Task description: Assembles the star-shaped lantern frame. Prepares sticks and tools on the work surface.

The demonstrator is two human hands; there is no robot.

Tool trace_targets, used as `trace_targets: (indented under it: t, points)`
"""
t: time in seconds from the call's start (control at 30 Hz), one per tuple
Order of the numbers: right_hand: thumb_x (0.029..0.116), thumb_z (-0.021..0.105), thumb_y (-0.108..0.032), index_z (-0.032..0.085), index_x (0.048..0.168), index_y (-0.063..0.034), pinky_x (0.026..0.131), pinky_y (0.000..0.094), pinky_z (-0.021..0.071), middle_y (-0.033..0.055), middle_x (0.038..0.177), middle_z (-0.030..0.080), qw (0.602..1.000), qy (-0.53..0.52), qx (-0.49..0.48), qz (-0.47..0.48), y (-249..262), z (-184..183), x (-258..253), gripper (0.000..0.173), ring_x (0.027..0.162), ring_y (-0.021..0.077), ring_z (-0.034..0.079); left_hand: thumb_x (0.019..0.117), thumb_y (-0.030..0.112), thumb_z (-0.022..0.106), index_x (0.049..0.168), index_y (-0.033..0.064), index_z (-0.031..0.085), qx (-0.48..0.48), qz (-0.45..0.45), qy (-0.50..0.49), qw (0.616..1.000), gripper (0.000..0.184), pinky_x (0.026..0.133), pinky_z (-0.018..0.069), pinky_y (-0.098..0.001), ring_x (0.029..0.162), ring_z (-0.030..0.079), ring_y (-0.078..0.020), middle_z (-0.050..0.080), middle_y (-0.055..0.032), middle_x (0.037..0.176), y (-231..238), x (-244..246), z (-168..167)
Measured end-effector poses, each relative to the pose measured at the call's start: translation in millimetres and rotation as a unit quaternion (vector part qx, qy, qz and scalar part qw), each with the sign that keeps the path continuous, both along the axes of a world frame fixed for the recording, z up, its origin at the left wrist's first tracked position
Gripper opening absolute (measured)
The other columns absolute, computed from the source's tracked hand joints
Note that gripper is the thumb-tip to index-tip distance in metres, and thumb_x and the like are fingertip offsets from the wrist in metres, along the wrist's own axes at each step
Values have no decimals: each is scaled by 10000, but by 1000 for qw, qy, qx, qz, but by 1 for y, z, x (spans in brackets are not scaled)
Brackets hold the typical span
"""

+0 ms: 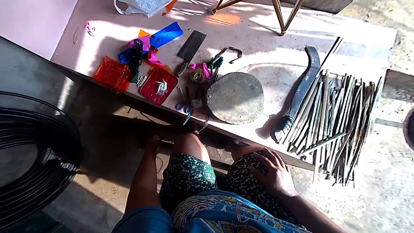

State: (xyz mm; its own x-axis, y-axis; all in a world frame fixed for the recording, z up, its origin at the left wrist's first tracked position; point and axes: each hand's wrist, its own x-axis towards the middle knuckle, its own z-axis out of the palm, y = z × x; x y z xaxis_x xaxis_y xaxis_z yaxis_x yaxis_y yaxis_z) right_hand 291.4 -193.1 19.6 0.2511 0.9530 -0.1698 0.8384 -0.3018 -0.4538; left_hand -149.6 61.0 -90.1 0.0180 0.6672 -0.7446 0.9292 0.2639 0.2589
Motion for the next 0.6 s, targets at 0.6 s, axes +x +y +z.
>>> trace_targets:
  t: [0.6]
  points:
    - [941,633,-502,601,1432,-107,1139,731,222,244,1607,366,997,-23,-72,-6,-3,11,5,631,1503,491,274,1053,288,600,1267,-81,627,-18,119,53,991,428,1064,439,-622,1251,587,-459,627,-313,1285,-102,-136,7]
